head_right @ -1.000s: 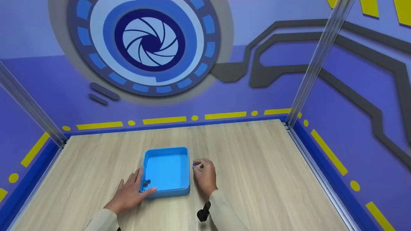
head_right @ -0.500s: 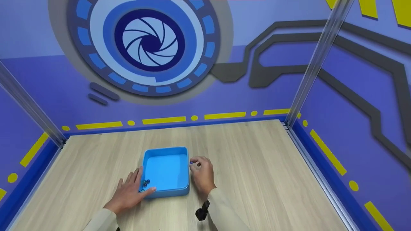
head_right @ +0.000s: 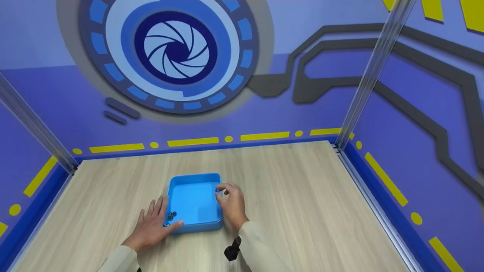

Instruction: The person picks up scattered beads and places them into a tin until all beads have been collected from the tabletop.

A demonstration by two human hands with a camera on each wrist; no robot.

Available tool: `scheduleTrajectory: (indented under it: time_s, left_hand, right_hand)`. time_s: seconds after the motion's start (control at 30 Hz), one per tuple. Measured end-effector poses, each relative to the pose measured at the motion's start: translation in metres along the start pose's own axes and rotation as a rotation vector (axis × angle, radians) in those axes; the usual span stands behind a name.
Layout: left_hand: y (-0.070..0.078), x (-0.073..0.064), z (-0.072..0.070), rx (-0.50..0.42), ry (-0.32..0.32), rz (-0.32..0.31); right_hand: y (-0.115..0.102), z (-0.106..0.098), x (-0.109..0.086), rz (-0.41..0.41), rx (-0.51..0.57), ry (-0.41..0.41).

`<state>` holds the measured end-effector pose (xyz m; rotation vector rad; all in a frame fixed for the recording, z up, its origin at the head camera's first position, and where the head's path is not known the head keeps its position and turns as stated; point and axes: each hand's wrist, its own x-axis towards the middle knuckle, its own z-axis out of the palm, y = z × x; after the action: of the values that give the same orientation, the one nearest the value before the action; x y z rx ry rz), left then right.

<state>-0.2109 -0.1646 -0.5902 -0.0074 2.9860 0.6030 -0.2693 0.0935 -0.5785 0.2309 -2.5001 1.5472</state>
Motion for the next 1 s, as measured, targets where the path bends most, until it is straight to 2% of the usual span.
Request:
scheduleTrajectory:
  time_s: [0.47, 1.0]
  left_hand:
    - [0.000, -0.001, 0.002, 0.031, 0.008, 0.009]
    - [0.000, -0.001, 0.000, 0.012, -0.003, 0.016]
  right_hand:
    - [-0.013, 0.015, -0.004, -0.108, 0.010, -0.011]
    - [-0.022, 0.025, -0.011, -0.150, 0.031, -0.033]
